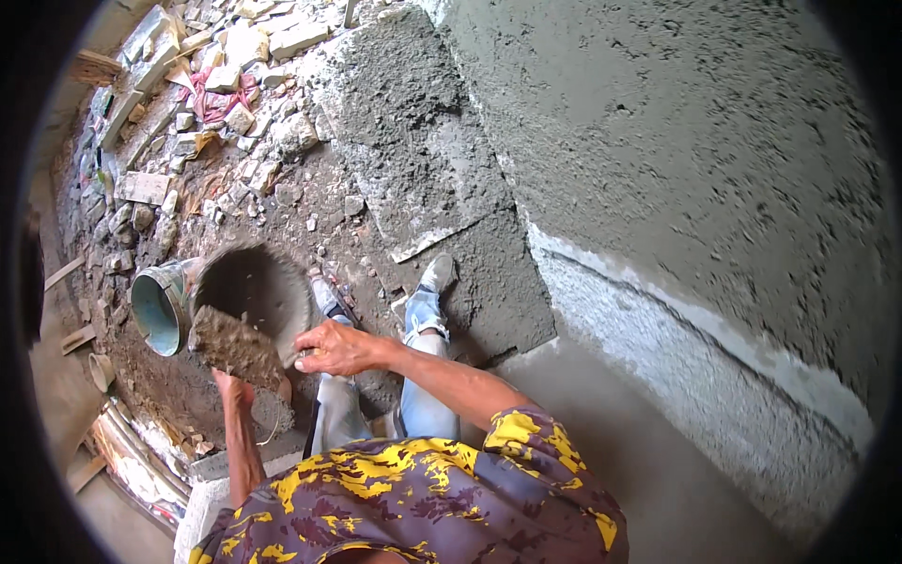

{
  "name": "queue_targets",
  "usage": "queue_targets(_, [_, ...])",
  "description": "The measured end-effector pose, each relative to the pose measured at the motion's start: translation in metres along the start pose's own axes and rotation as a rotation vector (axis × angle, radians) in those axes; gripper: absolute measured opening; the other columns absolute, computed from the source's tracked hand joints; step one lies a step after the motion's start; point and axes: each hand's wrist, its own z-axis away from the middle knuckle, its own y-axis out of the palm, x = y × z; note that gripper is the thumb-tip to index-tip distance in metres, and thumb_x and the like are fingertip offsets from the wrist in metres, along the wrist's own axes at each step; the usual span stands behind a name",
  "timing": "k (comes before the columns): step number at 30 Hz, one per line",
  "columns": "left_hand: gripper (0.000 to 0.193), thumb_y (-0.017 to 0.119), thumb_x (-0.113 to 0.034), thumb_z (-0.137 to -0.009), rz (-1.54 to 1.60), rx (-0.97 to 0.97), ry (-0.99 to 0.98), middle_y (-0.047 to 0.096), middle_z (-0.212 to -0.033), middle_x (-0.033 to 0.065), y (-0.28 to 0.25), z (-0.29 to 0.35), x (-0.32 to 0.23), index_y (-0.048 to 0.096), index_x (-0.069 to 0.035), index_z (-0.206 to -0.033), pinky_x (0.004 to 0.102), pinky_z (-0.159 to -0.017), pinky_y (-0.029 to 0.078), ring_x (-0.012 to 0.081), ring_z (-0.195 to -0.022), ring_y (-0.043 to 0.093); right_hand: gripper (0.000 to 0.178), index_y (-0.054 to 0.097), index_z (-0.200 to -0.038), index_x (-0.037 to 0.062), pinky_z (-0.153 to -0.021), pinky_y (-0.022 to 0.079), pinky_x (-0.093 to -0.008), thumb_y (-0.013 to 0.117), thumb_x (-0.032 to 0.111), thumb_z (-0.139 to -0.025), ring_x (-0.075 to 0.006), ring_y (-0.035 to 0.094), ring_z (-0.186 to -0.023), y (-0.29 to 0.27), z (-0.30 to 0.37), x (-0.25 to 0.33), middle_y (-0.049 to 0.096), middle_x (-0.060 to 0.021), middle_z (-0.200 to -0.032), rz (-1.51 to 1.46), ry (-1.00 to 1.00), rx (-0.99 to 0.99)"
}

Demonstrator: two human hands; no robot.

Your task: The person uses a long metal leveling tool to scrape across a wet plastered wall and then scoops plaster from a bucket with a trowel to fill in gaps.

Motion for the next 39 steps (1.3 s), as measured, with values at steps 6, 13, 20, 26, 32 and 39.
queue_targets(6, [0.040, 0.058, -0.004, -0.070, -0.260, -0.144, 0.091, 0.056, -0.092, 0.0026, 0.003, -0.012, 0.047, 0.052, -0.005, -0.110, 0.0296, -0.073, 0.047, 0.0148, -0.079, 0.053, 0.015, 0.057, -0.097, 0.0105, -0.061, 0.047, -0.0289, 0.053, 0.023, -0.089, -0.0130, 0.055, -0.071, -0.303, 0.151, -0.143, 0.055, -0.0030, -0.077, 0.165, 0.071, -0.432])
queue_targets(13, [0.025, 0.060, -0.004, -0.070, -0.213, -0.102, 0.063, 0.055, -0.075, 0.0008, 0.082, 0.043, 0.037, 0.054, -0.008, -0.094, 0.0276, -0.061, 0.045, 0.0128, -0.068, 0.052, 0.016, 0.055, -0.083, 0.0025, -0.054, 0.045, -0.0369, 0.054, 0.018, -0.088, -0.0226, 0.058, -0.063, -0.197, 0.237, 0.089, 0.058, -0.0159, -0.073, 0.703, 0.528, -1.121])
queue_targets(20, [0.025, 0.062, -0.016, -0.076, -0.360, 0.291, 0.014, 0.056, -0.078, 0.0015, 0.161, 0.048, 0.051, 0.055, -0.005, -0.098, 0.0262, -0.062, 0.043, 0.0129, -0.069, 0.052, 0.017, 0.058, -0.084, 0.0006, -0.058, 0.050, -0.0425, 0.054, 0.016, -0.079, -0.0293, 0.061, -0.068, -0.075, 0.108, -0.012, 0.054, -0.0119, -0.069, 1.287, 0.483, -0.397])
queue_targets(26, [0.031, 0.058, -0.015, -0.073, -0.423, 0.381, 0.020, 0.054, -0.080, 0.0014, 0.147, 0.044, 0.013, 0.054, -0.003, -0.102, 0.0268, -0.063, 0.042, 0.0125, -0.069, 0.048, 0.017, 0.058, -0.087, 0.0026, -0.060, 0.052, -0.0436, 0.056, 0.018, -0.079, -0.0315, 0.064, -0.073, -0.020, 0.058, -0.031, 0.061, -0.0156, -0.080, 0.957, 0.531, -0.357])
queue_targets(32, [0.033, 0.063, -0.012, -0.076, -0.325, 0.236, 0.032, 0.054, -0.078, 0.0004, 0.086, 0.020, -0.008, 0.049, -0.002, -0.105, 0.0256, -0.060, 0.043, 0.0105, -0.066, 0.049, 0.024, 0.056, -0.096, 0.0070, -0.061, 0.054, -0.0407, 0.046, 0.028, -0.089, -0.0280, 0.063, -0.071, 0.011, 0.042, -0.009, 0.060, -0.0126, -0.086, 0.741, 0.578, -0.379])
queue_targets(39, [0.048, 0.069, -0.016, -0.075, 0.097, 0.050, -0.064, 0.058, -0.094, 0.0021, 0.047, 0.025, -0.033, 0.049, -0.006, -0.118, 0.0323, -0.068, 0.051, 0.0167, -0.075, 0.057, 0.031, 0.058, -0.092, -0.0031, -0.065, 0.054, -0.0377, 0.051, 0.027, -0.089, -0.0243, 0.062, -0.068, 0.040, -0.024, 0.037, 0.061, -0.0139, -0.079, 0.476, -0.116, -0.283])
